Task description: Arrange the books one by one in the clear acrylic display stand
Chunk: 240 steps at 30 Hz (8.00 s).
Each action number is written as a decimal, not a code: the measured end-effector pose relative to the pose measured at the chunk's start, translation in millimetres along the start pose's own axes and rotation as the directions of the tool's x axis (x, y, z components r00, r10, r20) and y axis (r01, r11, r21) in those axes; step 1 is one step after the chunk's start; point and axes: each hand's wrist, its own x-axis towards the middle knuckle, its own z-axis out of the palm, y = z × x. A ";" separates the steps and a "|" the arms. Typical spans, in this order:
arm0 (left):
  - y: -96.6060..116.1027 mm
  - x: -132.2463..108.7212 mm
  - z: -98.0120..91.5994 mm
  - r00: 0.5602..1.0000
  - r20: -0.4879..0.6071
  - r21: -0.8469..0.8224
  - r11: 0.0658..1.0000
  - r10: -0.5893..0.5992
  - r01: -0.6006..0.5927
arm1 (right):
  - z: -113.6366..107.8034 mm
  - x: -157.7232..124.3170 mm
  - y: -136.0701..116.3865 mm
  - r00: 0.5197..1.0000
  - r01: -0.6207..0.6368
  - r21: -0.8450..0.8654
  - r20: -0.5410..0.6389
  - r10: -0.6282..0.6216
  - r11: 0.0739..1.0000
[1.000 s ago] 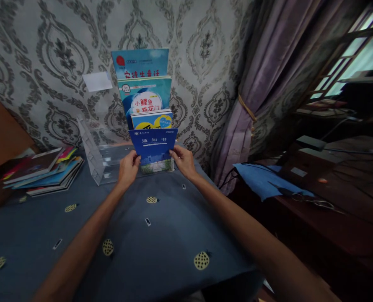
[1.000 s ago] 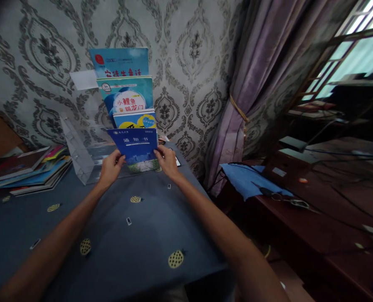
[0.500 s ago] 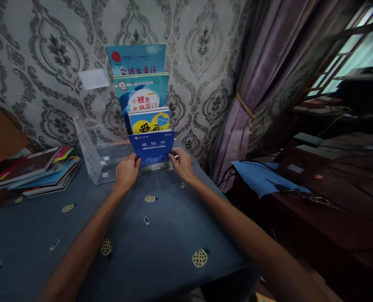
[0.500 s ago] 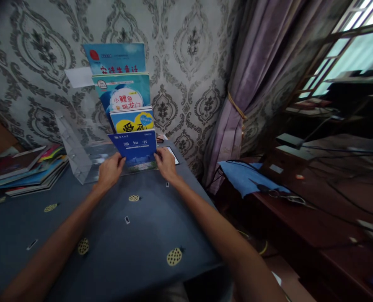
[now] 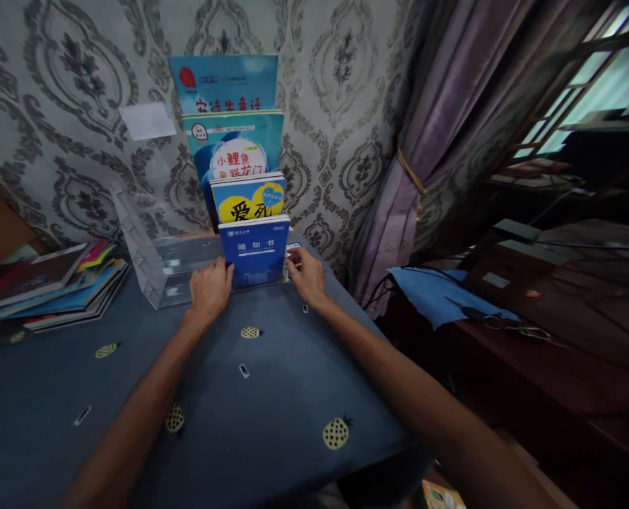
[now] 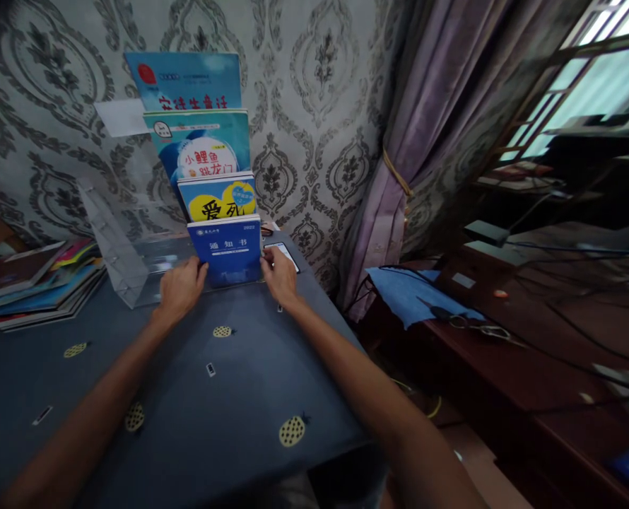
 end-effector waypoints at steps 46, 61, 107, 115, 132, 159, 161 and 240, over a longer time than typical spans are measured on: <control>0.8 -12.7 10.4 0.997 0.025 0.043 0.996 0.078 -0.079 | -0.5 -6.9 0.4 0.996 0.088 0.046 -0.012 -0.088 0.995; -118.2 -59.8 22.8 0.965 0.035 0.043 0.964 0.261 -0.262 | 14.0 -33.2 5.1 0.997 -0.070 0.143 -0.016 0.073 0.987; -215.6 -141.7 4.9 0.983 0.161 -0.127 0.987 -0.082 0.103 | 23.4 -38.5 16.1 0.944 -0.307 0.195 0.188 0.272 0.932; -210.2 -164.9 45.4 0.988 0.154 -0.100 0.994 -0.023 0.039 | 18.7 -43.0 -0.6 0.947 -0.176 0.011 0.274 0.166 0.984; -27.2 -134.1 42.4 0.770 0.030 -0.433 0.703 0.637 -0.564 | 17.6 -102.4 -113.3 0.583 0.477 0.204 0.655 -0.481 0.855; -8.3 -118.7 53.9 0.802 0.089 -0.309 0.782 0.591 -0.542 | -38.4 -109.7 -30.5 0.791 0.238 -0.261 0.610 -0.031 0.935; -8.9 -117.8 54.2 0.815 0.100 -0.286 0.801 0.571 -0.526 | -39.7 -110.5 -30.6 0.788 0.223 -0.278 0.615 -0.005 0.934; -3.6 -88.6 48.5 0.820 -0.005 -0.215 0.800 0.573 -0.560 | -91.8 -155.2 -45.3 0.748 0.355 0.037 0.588 -0.308 0.934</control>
